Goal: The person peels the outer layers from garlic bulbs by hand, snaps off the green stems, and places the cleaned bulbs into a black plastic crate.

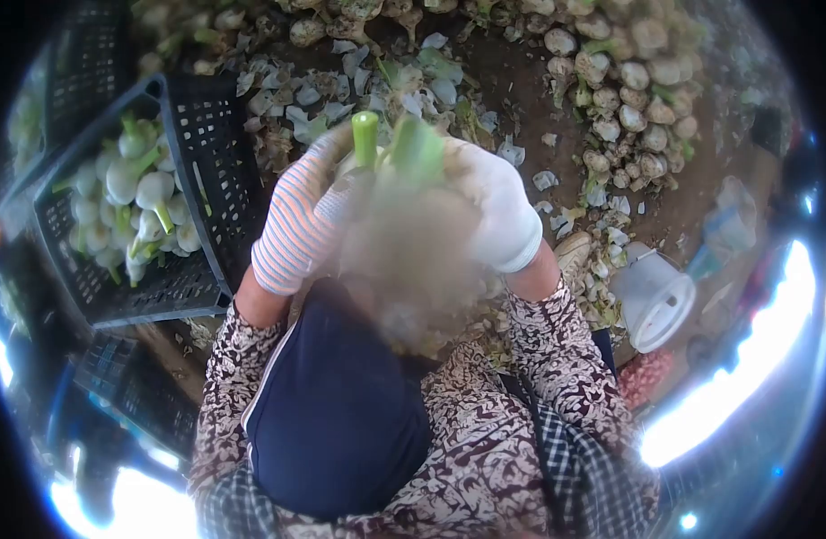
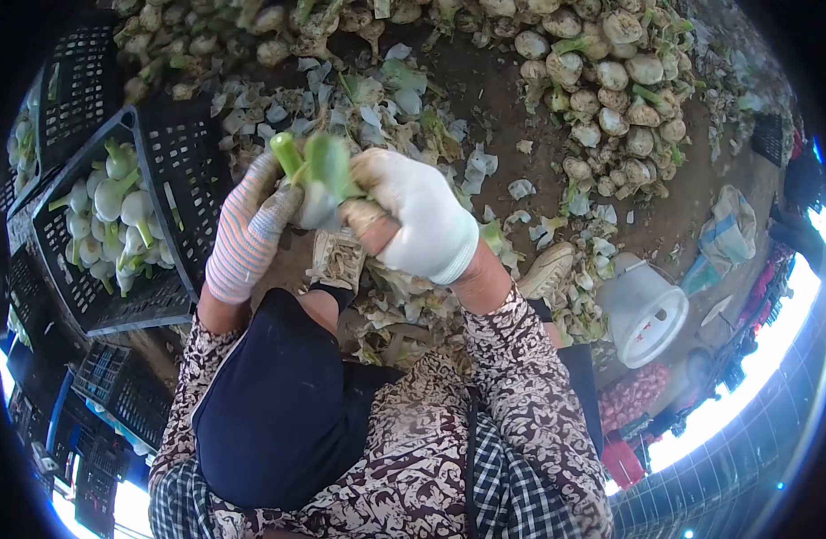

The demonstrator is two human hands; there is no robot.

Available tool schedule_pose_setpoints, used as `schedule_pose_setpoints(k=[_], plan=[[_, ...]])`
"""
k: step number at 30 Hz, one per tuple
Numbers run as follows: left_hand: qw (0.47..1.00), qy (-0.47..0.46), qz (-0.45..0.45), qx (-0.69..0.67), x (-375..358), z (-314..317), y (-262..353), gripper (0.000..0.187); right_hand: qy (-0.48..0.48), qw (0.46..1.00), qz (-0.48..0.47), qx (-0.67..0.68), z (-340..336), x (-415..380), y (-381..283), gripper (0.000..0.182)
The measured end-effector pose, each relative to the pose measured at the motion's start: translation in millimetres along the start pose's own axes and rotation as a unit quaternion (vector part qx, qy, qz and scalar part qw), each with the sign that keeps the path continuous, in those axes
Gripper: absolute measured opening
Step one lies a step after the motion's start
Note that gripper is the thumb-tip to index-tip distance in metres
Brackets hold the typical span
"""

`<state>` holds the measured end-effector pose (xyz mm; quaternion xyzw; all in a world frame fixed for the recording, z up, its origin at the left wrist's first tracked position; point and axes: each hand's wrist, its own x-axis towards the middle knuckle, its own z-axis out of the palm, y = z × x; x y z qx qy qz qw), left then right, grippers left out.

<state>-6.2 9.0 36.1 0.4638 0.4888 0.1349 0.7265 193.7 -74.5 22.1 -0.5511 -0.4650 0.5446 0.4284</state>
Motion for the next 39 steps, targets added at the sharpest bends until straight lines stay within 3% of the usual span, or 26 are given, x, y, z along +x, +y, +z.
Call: schedule_pose_setpoints(k=[2,3,4,6,7,8,9,11,12,13,15,17,21,22,23,25,26,29,30,33,34,35,37,38,39], plan=[[0.994,0.029,0.081,0.060,4,1,-15,0.042,-0.030,0.988,-0.095,-0.116,-1,7,-7,0.015],[0.996,0.033,0.065,0.056,3,0,-17,0.040,-0.061,0.967,-0.135,-0.206,-5,12,-10,0.016],[0.997,0.037,0.047,0.051,2,1,-13,0.038,-0.054,0.978,-0.149,-0.132,-5,12,-7,0.017],[0.995,0.069,0.026,0.063,1,0,-9,0.029,0.011,1.000,-0.028,-0.010,-4,13,13,0.018],[0.997,0.081,0.015,-0.011,1,1,-5,0.027,0.042,0.997,0.033,0.051,-4,15,18,0.018],[0.992,0.092,0.006,-0.083,1,1,2,0.026,0.083,0.976,0.189,0.072,-8,22,3,0.021],[0.983,0.102,-0.003,-0.154,1,1,6,0.027,0.120,0.973,0.165,0.105,-8,24,35,0.024],[0.975,0.021,0.063,-0.211,7,-8,-5,0.033,0.114,0.961,0.249,0.049,2,24,49,0.023],[0.954,0.016,0.042,-0.296,13,-9,-12,0.036,0.081,0.976,0.185,0.084,20,17,74,0.023],[0.926,0.011,0.016,-0.378,18,-9,-22,0.038,-0.020,0.987,0.157,-0.023,27,11,62,0.023],[0.864,0.024,-0.001,-0.503,30,-13,-32,0.043,-0.191,0.954,0.035,-0.226,41,-1,39,0.023],[0.814,0.010,-0.026,-0.580,36,-17,-33,0.042,-0.262,0.963,-0.035,-0.045,42,-15,10,0.031],[0.761,-0.122,-0.089,-0.631,23,-13,-22,0.047,-0.037,0.965,-0.042,-0.256,11,-4,-12,0.055],[0.879,0.024,-0.039,-0.475,18,-3,-22,0.050,0.021,0.951,-0.043,-0.307,4,1,-14,0.062],[0.865,-0.025,-0.053,-0.499,17,-4,-22,0.048,0.076,0.931,-0.041,-0.354,-1,5,-15,0.069],[0.828,-0.119,-0.079,-0.543,14,-9,-21,0.043,0.061,0.939,-0.145,-0.307,3,23,-14,0.065],[0.822,-0.104,-0.076,-0.555,12,-4,-19,0.040,0.055,0.936,-0.199,-0.284,2,32,-13,0.063],[0.845,-0.137,-0.008,-0.517,13,-7,-23,0.036,-0.025,0.949,-0.147,-0.277,1,36,8,0.053],[0.815,-0.061,-0.112,-0.565,16,-13,-20,0.034,0.013,0.937,-0.180,-0.299,3,34,13,0.042],[0.770,-0.108,-0.123,-0.617,20,-17,-35,0.034,-0.019,0.978,-0.064,-0.199,18,18,20,0.032],[0.723,-0.098,-0.129,-0.672,30,-23,-52,0.033,-0.015,0.970,-0.101,-0.219,30,8,22,0.020],[0.741,-0.095,-0.101,-0.657,31,-21,-49,0.037,-0.035,0.993,-0.084,-0.076,44,0,23,0.016],[0.772,-0.087,-0.041,-0.629,33,-12,-38,0.046,-0.034,0.991,-0.132,0.003,55,-11,8,0.017],[0.842,0.074,-0.052,-0.532,32,-2,-27,0.041,-0.034,0.989,-0.136,0.040,56,-13,-5,0.017],[0.848,0.087,-0.046,-0.521,32,-2,-32,0.037,-0.033,0.992,-0.100,0.070,43,-16,-24,0.018]])
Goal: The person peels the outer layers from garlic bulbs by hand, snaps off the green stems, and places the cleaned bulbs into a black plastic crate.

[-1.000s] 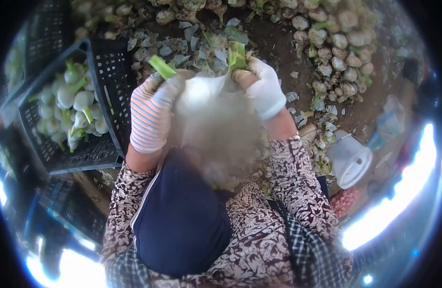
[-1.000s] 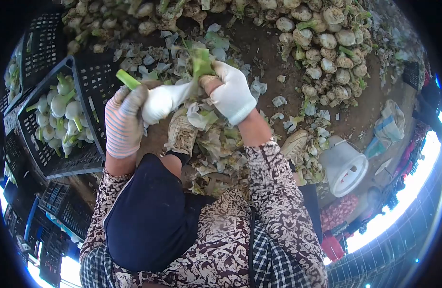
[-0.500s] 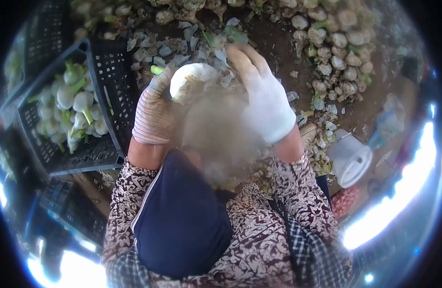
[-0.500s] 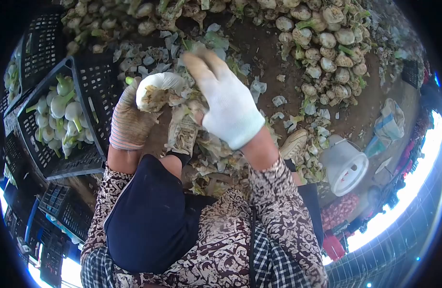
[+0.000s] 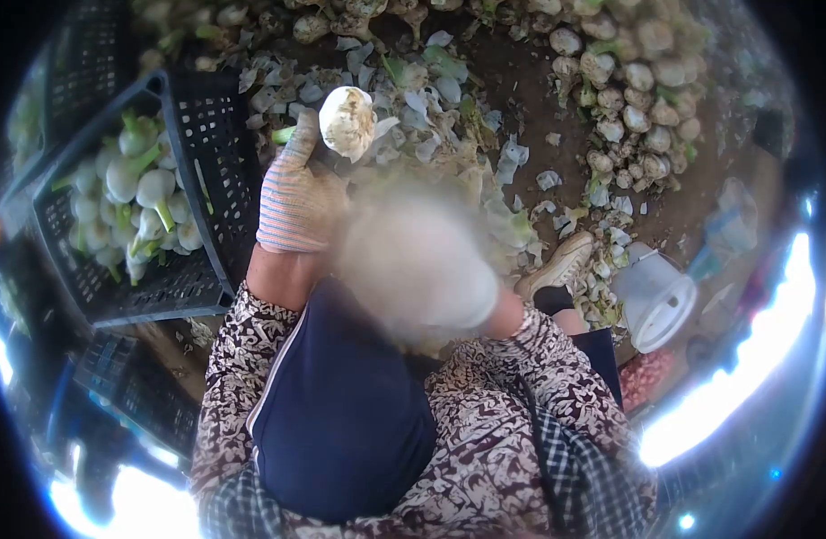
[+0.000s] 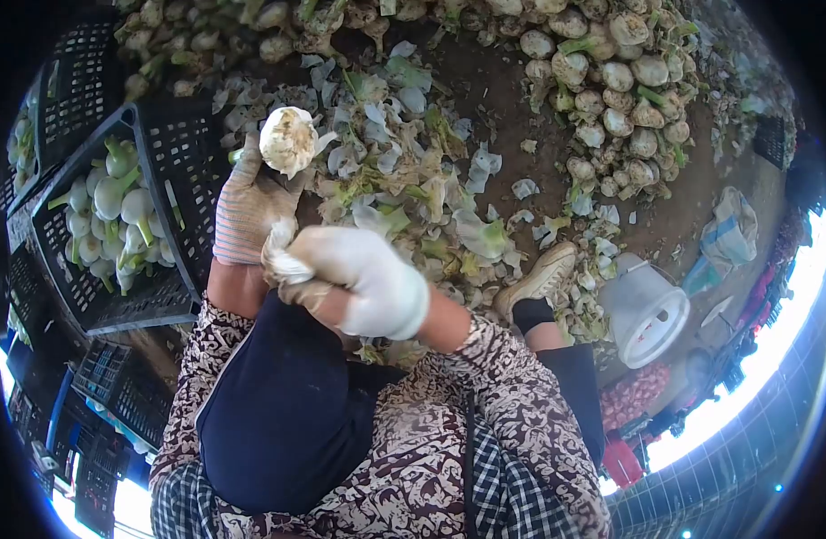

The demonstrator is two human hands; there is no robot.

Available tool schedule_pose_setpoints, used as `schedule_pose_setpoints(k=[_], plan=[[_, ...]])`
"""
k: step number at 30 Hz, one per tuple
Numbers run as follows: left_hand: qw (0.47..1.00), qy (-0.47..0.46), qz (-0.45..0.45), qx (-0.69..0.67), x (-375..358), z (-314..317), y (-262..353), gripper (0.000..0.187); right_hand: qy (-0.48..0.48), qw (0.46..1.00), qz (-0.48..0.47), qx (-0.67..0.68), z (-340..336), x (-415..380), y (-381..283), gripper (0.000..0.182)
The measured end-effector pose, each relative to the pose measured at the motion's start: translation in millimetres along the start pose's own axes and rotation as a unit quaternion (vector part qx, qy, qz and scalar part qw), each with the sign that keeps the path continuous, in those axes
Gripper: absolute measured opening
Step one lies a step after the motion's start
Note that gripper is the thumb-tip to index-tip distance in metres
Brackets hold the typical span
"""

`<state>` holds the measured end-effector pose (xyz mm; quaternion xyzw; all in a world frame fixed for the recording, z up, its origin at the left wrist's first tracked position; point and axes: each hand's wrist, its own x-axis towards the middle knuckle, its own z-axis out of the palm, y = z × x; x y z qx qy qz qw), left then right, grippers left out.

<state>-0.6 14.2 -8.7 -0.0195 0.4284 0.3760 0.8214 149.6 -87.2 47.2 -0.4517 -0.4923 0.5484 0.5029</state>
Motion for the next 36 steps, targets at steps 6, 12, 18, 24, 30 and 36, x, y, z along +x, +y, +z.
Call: schedule_pose_setpoints(k=[6,12,18,24,30,36], plan=[[0.998,-0.004,-0.032,-0.055,3,-7,-1,0.023,0.240,0.956,0.094,-0.138,-53,4,16,0.053],[0.995,0.062,-0.071,-0.028,1,0,-4,0.026,0.149,0.917,-0.067,-0.364,-30,19,45,0.057],[0.991,0.101,-0.063,0.053,3,-10,-4,0.027,0.305,0.900,0.024,-0.309,-30,32,77,0.007],[0.991,0.084,-0.105,-0.027,9,-17,0,0.027,0.207,0.925,-0.044,-0.317,-31,20,60,0.028],[0.991,0.102,-0.087,0.025,2,-10,-2,0.028,0.153,0.930,-0.073,-0.326,-13,24,56,0.028],[0.981,0.157,-0.098,0.063,-5,1,-8,0.024,0.392,0.887,0.135,-0.203,-58,42,67,0.015]])
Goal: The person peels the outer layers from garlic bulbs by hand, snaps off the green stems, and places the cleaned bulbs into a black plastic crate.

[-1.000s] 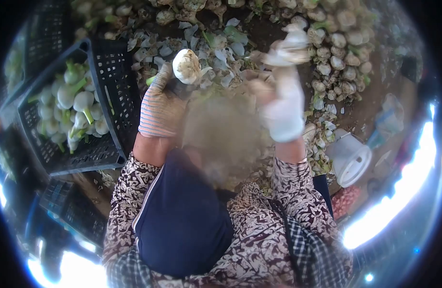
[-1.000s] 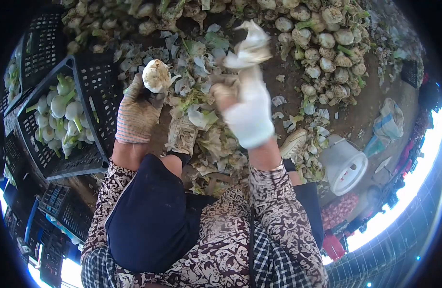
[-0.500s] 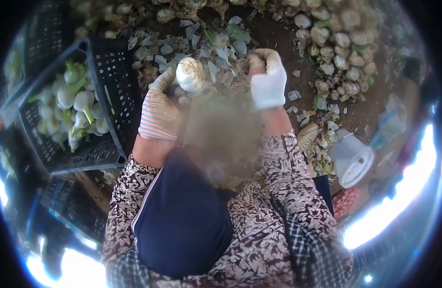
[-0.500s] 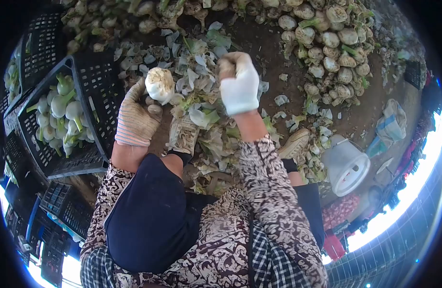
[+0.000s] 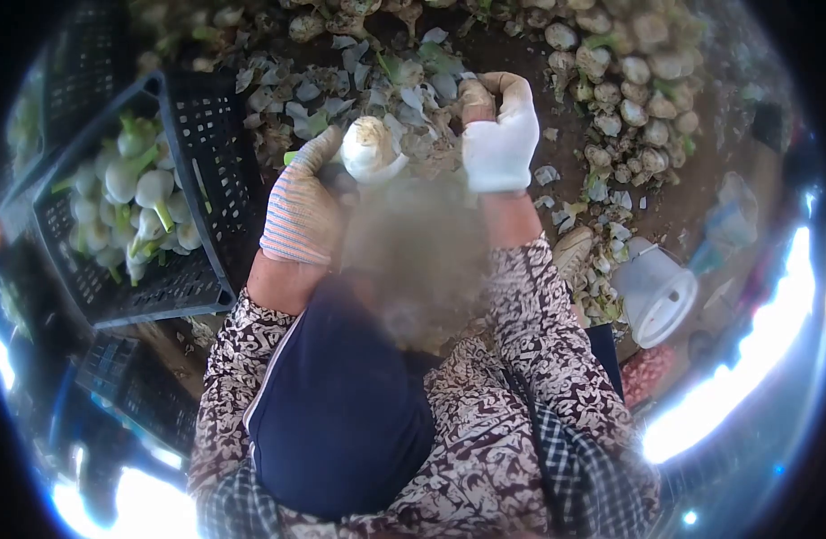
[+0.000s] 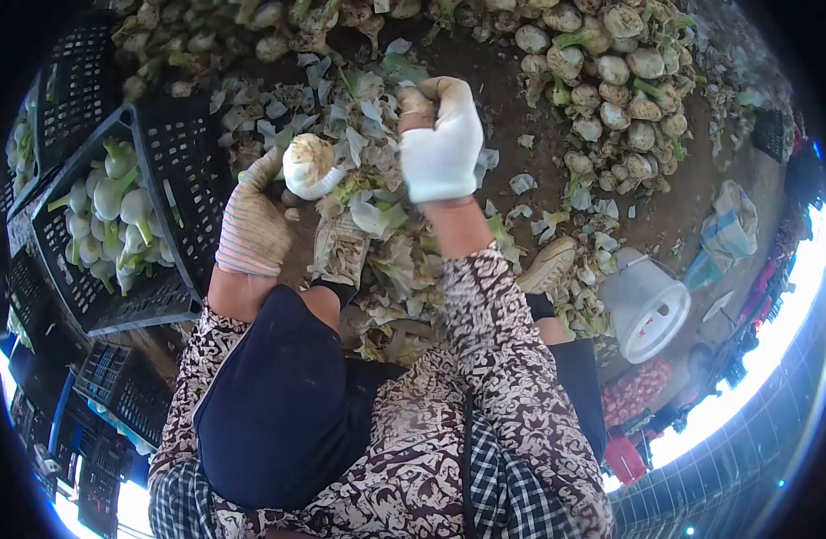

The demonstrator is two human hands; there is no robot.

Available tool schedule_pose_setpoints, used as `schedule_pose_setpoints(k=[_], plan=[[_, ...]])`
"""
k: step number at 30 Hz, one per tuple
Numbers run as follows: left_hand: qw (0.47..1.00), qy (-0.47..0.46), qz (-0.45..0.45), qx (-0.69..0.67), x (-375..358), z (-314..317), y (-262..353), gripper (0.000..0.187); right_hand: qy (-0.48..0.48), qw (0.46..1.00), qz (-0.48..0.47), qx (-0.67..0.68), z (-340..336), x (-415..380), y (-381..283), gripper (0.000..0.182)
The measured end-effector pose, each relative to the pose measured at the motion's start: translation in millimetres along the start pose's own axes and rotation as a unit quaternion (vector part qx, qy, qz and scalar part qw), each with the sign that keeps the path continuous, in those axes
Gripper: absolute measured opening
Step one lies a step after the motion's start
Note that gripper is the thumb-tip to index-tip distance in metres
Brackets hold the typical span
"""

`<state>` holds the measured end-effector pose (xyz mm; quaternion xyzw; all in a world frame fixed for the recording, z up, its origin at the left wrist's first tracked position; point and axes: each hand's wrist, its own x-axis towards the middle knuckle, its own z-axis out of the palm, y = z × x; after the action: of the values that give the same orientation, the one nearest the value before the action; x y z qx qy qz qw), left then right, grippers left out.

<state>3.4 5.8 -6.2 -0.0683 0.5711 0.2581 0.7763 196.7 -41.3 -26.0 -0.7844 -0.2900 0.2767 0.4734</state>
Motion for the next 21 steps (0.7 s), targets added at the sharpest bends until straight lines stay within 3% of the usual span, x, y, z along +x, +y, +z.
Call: schedule_pose_setpoints(k=[3,5,9,12,13,14,15,17,18,20,21], plan=[[1.000,-0.004,-0.007,-0.020,4,1,4,0.022,-0.022,0.989,-0.143,-0.010,-7,-3,19,0.023],[0.999,-0.054,0.008,0.002,9,-8,5,0.020,-0.117,0.975,-0.190,-0.023,-12,-28,-12,0.026],[0.999,-0.006,0.032,0.024,-1,4,1,0.018,-0.206,0.892,-0.379,-0.134,-4,-41,-12,0.025],[0.985,-0.037,0.097,0.138,1,-7,0,0.015,-0.186,0.950,-0.248,0.027,-3,-40,-9,0.018],[0.972,-0.057,0.122,0.192,-4,-7,-2,0.014,-0.120,0.990,-0.069,0.031,-5,-42,-18,0.010],[0.992,-0.056,0.046,0.105,-19,10,1,0.013,-0.054,0.985,0.083,0.144,-4,-31,-12,0.011],[0.999,-0.040,-0.029,0.015,-34,26,5,0.011,-0.050,0.993,0.073,0.074,-7,-16,1,0.015],[0.998,-0.055,0.017,0.036,-38,31,4,0.012,-0.090,0.993,0.054,-0.054,-17,-9,22,0.024],[0.996,-0.061,0.041,0.045,-38,32,5,0.012,-0.100,0.984,-0.061,-0.138,-19,-12,41,0.032],[0.990,-0.082,0.089,0.071,-32,24,3,0.012,-0.140,0.984,0.062,0.094,-20,-28,9,0.038],[0.986,-0.092,0.113,0.084,-29,18,1,0.013,-0.172,0.976,0.075,0.111,-21,-35,-5,0.039]])
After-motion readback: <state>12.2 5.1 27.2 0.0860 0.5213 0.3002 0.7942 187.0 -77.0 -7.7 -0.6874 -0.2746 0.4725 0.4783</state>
